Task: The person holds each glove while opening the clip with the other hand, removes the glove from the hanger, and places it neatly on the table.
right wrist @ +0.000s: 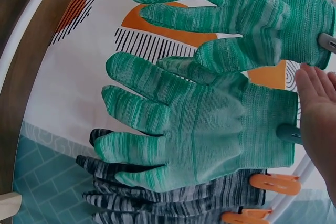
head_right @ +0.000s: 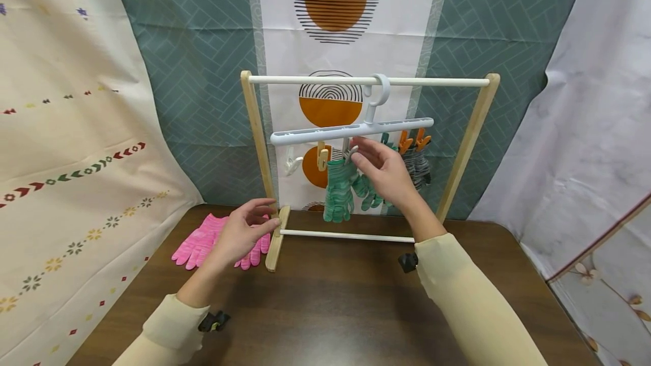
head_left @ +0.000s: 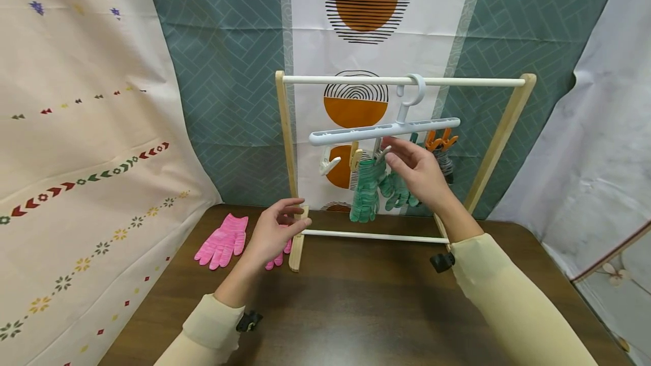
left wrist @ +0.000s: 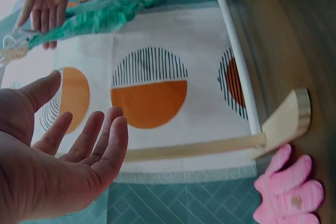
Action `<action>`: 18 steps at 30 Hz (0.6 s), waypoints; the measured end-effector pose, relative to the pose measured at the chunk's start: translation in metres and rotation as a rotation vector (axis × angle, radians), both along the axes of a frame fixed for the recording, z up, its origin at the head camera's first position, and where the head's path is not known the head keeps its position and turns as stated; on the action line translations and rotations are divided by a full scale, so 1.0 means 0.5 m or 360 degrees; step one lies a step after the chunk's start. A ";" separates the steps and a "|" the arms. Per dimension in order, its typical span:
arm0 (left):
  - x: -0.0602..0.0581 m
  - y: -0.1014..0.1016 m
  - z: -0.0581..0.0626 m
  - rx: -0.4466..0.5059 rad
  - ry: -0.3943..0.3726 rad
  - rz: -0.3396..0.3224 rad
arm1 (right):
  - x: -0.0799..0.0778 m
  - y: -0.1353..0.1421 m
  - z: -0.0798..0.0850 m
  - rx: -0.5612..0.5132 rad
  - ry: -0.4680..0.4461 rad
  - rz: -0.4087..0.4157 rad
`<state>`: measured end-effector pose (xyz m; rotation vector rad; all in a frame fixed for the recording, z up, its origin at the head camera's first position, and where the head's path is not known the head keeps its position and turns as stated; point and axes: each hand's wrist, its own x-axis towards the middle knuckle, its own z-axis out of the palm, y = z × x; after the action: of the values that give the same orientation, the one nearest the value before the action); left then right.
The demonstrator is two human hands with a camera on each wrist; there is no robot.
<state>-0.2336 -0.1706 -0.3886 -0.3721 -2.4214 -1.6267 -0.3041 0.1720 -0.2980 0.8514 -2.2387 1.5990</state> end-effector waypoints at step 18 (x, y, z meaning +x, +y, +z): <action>-0.020 0.098 0.034 0.0166 0.0030 -0.0224 | -0.019 -0.021 0.007 -0.0207 -0.0049 0.0177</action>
<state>-0.2437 -0.1217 -0.3717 -0.5488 -2.3322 -1.7892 -0.3135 0.1615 -0.2944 0.9355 -2.1136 1.7973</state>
